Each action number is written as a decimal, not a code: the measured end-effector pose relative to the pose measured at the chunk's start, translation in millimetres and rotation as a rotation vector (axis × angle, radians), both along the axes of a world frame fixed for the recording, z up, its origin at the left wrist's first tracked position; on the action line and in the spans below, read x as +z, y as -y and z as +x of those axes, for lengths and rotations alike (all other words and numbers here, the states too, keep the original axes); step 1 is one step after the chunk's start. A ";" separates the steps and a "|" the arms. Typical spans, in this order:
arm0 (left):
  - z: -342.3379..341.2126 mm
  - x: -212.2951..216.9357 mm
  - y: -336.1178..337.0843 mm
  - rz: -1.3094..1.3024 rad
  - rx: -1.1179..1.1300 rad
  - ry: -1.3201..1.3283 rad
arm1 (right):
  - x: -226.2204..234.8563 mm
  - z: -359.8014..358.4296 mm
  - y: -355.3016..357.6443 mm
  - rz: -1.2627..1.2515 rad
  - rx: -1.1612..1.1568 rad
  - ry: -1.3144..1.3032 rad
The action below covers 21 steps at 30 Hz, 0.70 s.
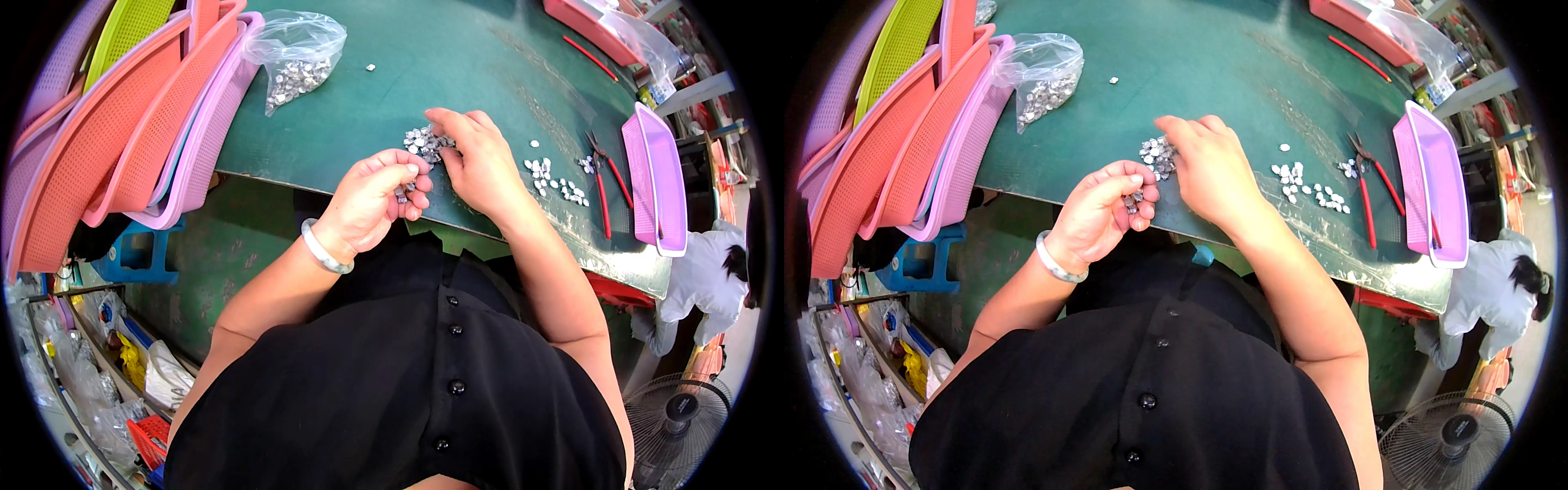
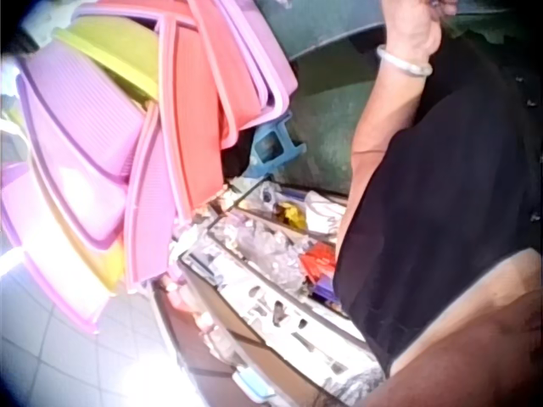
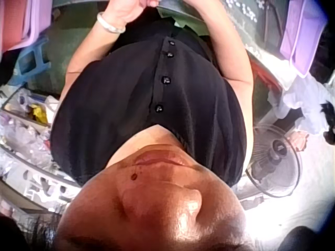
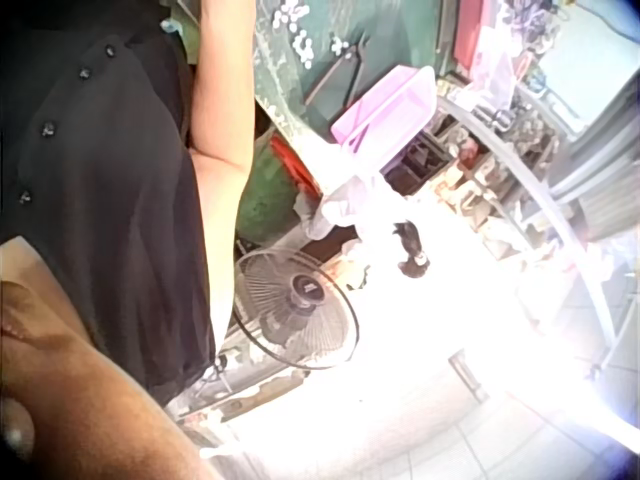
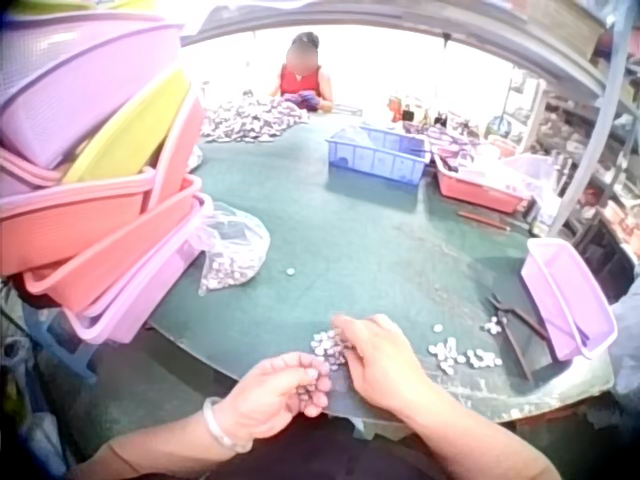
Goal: The person sits at a green workbench and repeatedly picks up small white cylindrical objects and silver metal pieces. They manually fit the metal pieces onto the white objects one by one, then place the assembled units into a clear plastic bag. The process is repetitive and involves fine motor manipulation of small parts.
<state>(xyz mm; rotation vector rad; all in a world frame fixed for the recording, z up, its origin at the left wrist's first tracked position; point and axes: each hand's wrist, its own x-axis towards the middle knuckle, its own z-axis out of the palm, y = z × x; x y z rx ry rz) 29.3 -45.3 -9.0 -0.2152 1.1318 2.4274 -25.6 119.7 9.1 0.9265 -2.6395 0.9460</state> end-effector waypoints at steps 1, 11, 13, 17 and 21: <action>0.1 -0.1 0.5 0.004 -0.003 0.000 | 2.0 1.8 -1.2 -0.022 -0.005 0.021; -0.2 -5.3 5.7 0.202 0.075 -0.005 | 4.2 10.8 -8.8 -0.099 0.049 0.022; 0.4 -2.1 6.1 0.167 0.094 0.002 | 1.9 14.7 -7.3 -0.077 0.093 0.015; 0.0 -0.1 8.0 0.135 0.080 0.020 | -3.5 22.0 -0.2 -0.025 0.081 -0.038; 0.7 0.7 6.9 0.126 0.096 0.026 | -8.8 24.9 6.0 0.009 0.026 -0.190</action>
